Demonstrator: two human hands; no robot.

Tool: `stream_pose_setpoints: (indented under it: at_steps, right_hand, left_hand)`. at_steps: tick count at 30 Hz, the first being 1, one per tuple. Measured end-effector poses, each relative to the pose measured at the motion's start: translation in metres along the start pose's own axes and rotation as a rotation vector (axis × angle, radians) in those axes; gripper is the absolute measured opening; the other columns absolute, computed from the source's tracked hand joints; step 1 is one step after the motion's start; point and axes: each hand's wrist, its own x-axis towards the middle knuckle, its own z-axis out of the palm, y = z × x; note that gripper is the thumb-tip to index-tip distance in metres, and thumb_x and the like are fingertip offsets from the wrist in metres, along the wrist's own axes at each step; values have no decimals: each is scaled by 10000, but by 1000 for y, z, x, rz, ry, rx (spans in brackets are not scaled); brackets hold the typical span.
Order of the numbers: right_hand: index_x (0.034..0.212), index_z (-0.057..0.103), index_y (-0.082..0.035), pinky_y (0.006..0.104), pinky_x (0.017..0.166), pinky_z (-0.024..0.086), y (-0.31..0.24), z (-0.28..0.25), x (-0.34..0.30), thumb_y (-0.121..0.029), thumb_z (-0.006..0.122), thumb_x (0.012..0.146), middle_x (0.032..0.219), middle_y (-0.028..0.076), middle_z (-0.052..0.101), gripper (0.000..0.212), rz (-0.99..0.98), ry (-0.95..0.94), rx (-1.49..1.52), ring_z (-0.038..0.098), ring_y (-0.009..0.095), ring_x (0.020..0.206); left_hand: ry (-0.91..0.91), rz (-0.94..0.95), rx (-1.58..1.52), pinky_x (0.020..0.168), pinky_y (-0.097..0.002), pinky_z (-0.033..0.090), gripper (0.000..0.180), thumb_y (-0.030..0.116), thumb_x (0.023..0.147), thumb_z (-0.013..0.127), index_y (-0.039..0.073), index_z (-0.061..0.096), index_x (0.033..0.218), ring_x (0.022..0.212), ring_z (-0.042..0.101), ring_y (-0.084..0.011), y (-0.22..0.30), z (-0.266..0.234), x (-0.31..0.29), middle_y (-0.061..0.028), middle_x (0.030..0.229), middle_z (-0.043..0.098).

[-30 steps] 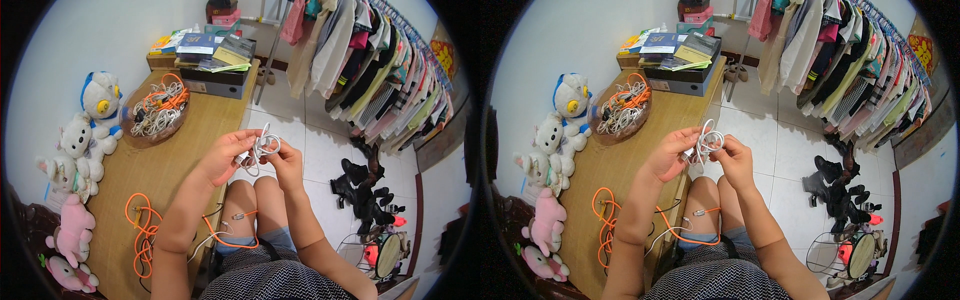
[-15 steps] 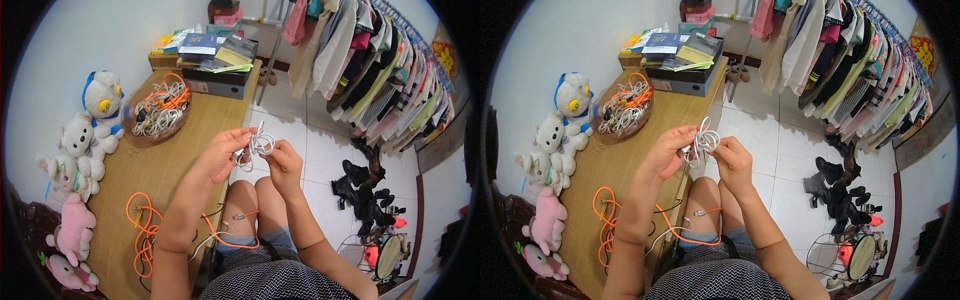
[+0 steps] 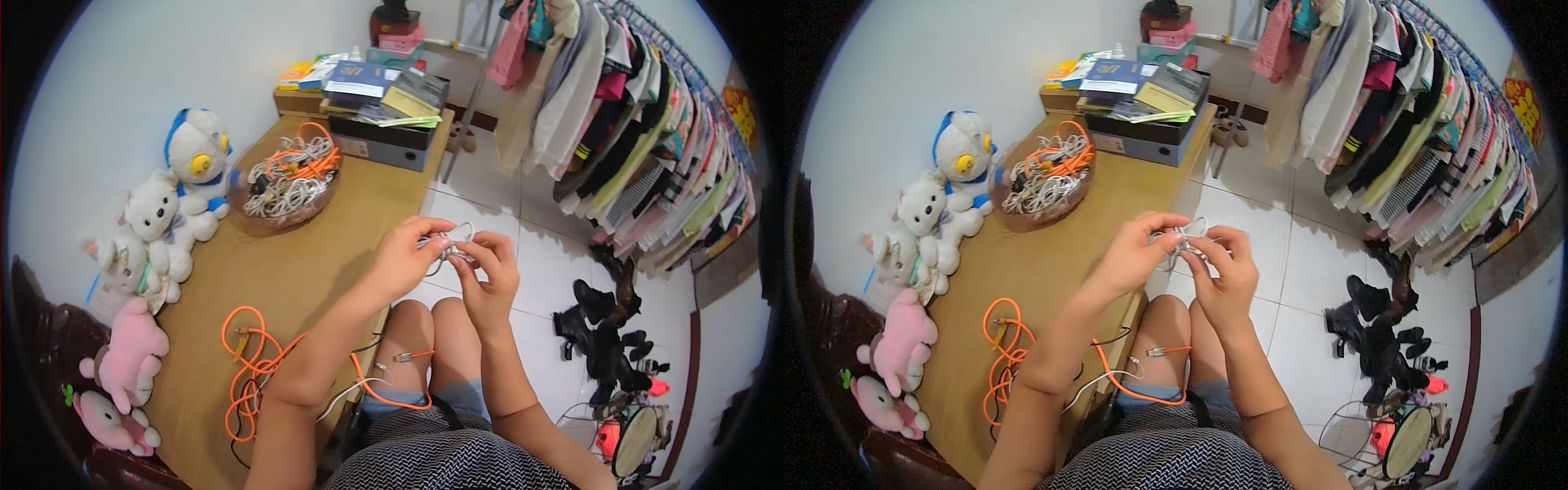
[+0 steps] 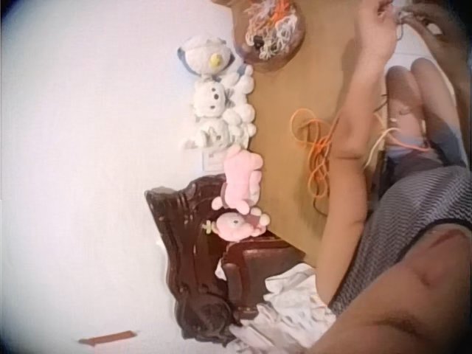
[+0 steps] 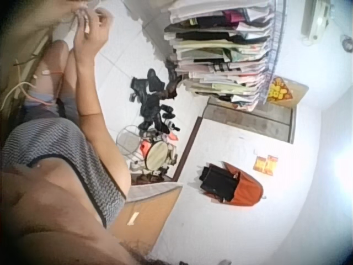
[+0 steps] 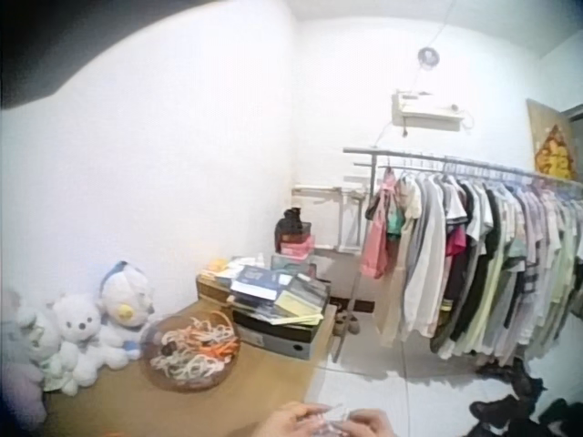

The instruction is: The person winds an orange extension cord and several white charging cables into neat coils and places them into a bowl on a wooden surface.

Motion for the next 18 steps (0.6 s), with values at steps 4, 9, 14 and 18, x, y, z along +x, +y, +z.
stream_pose_setpoints:
  at_steps: [4, 9, 14, 18]
  right_hand:
    - [861, 653, -45, 254, 638, 465, 2, -11, 1, 28, 661, 740, 1059, 91, 490, 141, -64, 119, 116, 525, 147, 848]
    - [991, 598, -12, 234, 668, 466, 1, -16, 8, -44, 536, 872, 1069, 72, 492, 138, 291, 137, 578, 516, 121, 850]
    - [1005, 591, 8, 231, 643, 457, 0, -3, -6, -67, 534, 893, 884, 38, 560, 145, 462, -160, 709, 537, 105, 722]
    - [957, 620, 14, 223, 647, 457, -1, 6, -20, -95, 552, 901, 809, 31, 578, 141, 566, -291, 740, 544, 98, 710]
  left_hand:
    - [30, 52, 148, 803, -275, 450, 243, 96, 853, 578, 10, 619, 1076, 922, 542, -146, 11, -4, -2, -82, 990, 578]
    - [269, 202, 301, 743, -263, 444, 229, 90, 847, 584, 35, 628, 1065, 850, 532, -129, 30, -53, 8, -42, 901, 565]
    - [789, 360, 709, 730, -354, 452, 196, 92, 805, 609, 42, 627, 993, 838, 571, -270, 33, -152, 48, -133, 905, 590]
    - [964, 370, 936, 754, -385, 446, 212, 95, 799, 608, 42, 623, 1003, 856, 556, -312, 11, -229, 69, -141, 895, 571]
